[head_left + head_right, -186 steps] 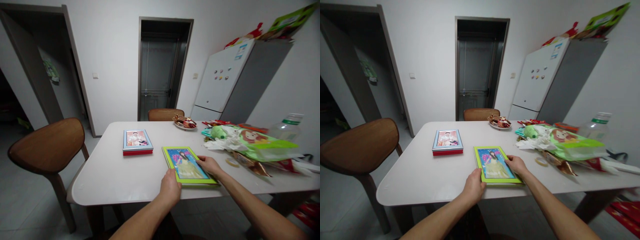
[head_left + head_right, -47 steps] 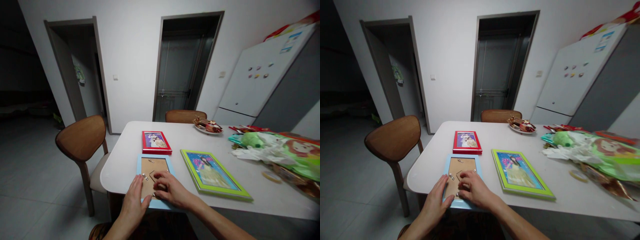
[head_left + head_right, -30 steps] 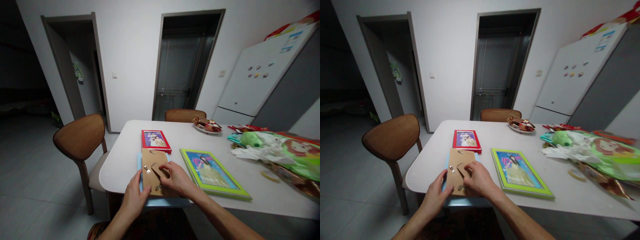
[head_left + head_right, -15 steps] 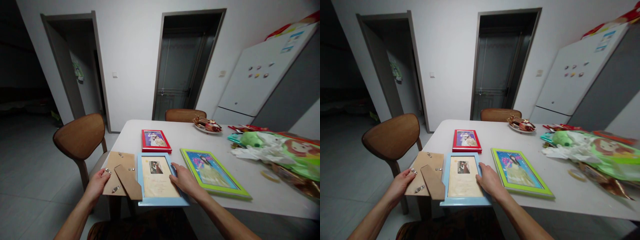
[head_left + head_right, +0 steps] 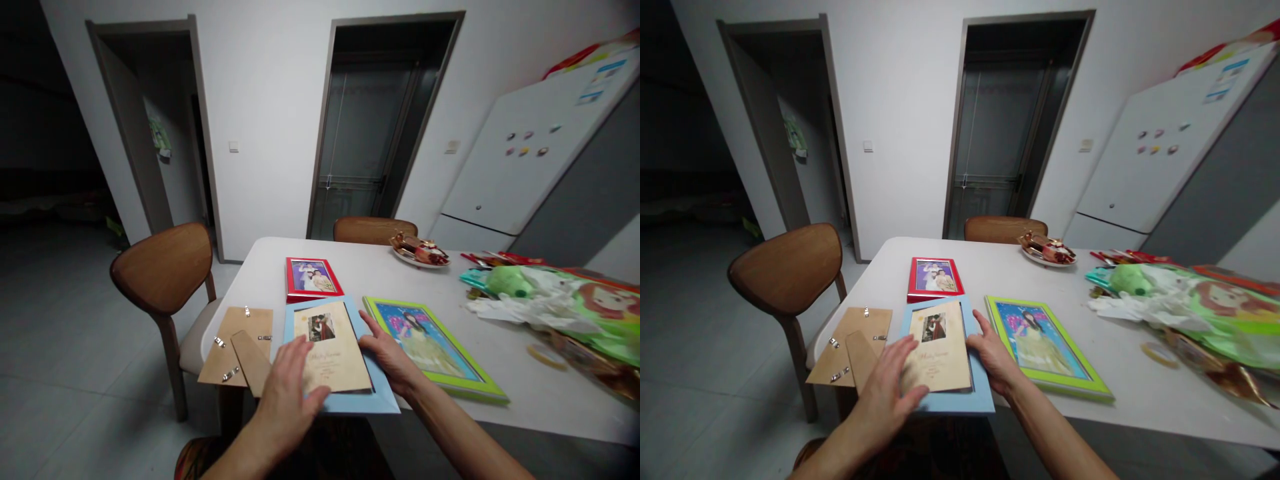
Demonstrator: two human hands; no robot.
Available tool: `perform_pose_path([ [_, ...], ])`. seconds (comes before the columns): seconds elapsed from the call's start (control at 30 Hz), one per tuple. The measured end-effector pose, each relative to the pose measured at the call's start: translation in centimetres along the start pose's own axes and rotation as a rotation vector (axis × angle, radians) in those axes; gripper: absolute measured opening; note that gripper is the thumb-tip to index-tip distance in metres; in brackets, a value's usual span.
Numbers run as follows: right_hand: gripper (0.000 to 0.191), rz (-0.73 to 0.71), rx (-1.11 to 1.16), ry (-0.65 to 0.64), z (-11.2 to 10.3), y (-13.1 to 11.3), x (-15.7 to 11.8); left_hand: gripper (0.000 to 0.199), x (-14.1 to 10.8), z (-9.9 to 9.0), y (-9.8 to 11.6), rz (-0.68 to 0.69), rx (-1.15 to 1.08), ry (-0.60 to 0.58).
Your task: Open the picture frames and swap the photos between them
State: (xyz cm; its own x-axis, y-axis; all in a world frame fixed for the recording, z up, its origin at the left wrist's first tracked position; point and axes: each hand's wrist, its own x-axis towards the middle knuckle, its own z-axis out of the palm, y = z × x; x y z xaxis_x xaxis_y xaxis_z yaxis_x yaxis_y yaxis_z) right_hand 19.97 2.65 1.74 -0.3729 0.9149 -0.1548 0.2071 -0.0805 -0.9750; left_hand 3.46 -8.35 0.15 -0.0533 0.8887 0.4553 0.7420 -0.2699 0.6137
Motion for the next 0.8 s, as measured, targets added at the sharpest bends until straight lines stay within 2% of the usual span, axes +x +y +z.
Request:
perform_pose_path([
  [0.07, 0.077, -0.010, 0.117, 0.015, 0.5, -0.6, -0.6, 0.056, 0.3, 1.7, 1.9, 0.074, 0.020, -0.058],
  [0.13, 0.080, -0.005, 0.189, 0.031, 0.7, -0.8, -0.8, 0.058, 0.9, 2.5, 2.8, 0.119, 0.050, -0.085],
  [0.23, 0.079, -0.003, 0.092, 0.059, 0.1, 0.0, -0.1, 0.060, 1.8, 1.8, 2.5, 0.136, 0.056, -0.036],
  [0.3, 0.073, -0.025, -0.130, 0.119, -0.8, 1.1, 0.9, 0.057, 2.2, 0.4, 1.4, 0.045, 0.047, 0.101],
  [0.37, 0.067, -0.063, -0.424, 0.197, -1.7, 2.3, 2.0, 0.053, 2.2, -1.1, -0.2, -0.122, 0.054, 0.248],
  [0.43, 0.061, -0.114, -0.681, 0.242, -2.2, 3.2, 2.7, 0.051, 1.6, -2.5, -2.1, -0.291, 0.080, 0.303],
  [0.5, 0.056, -0.161, -0.843, 0.243, -2.2, 3.7, 3.1, 0.052, 0.6, -3.2, -4.1, -0.395, 0.126, 0.285],
  [0.6, 0.049, -0.230, -0.949, 0.238, -1.8, 3.9, 3.2, 0.044, -0.8, -3.2, -6.2, -0.383, 0.262, 0.236],
  [0.7, 0.047, -0.255, -1.015, 0.245, -1.5, 3.6, 3.3, 0.037, -1.5, -2.6, -7.0, -0.355, 0.363, 0.196],
  [0.8, 0.045, -0.319, -1.045, 0.273, -1.4, 2.7, 2.2, 0.039, -2.7, -2.5, -7.3, -0.279, 0.402, 0.258],
])
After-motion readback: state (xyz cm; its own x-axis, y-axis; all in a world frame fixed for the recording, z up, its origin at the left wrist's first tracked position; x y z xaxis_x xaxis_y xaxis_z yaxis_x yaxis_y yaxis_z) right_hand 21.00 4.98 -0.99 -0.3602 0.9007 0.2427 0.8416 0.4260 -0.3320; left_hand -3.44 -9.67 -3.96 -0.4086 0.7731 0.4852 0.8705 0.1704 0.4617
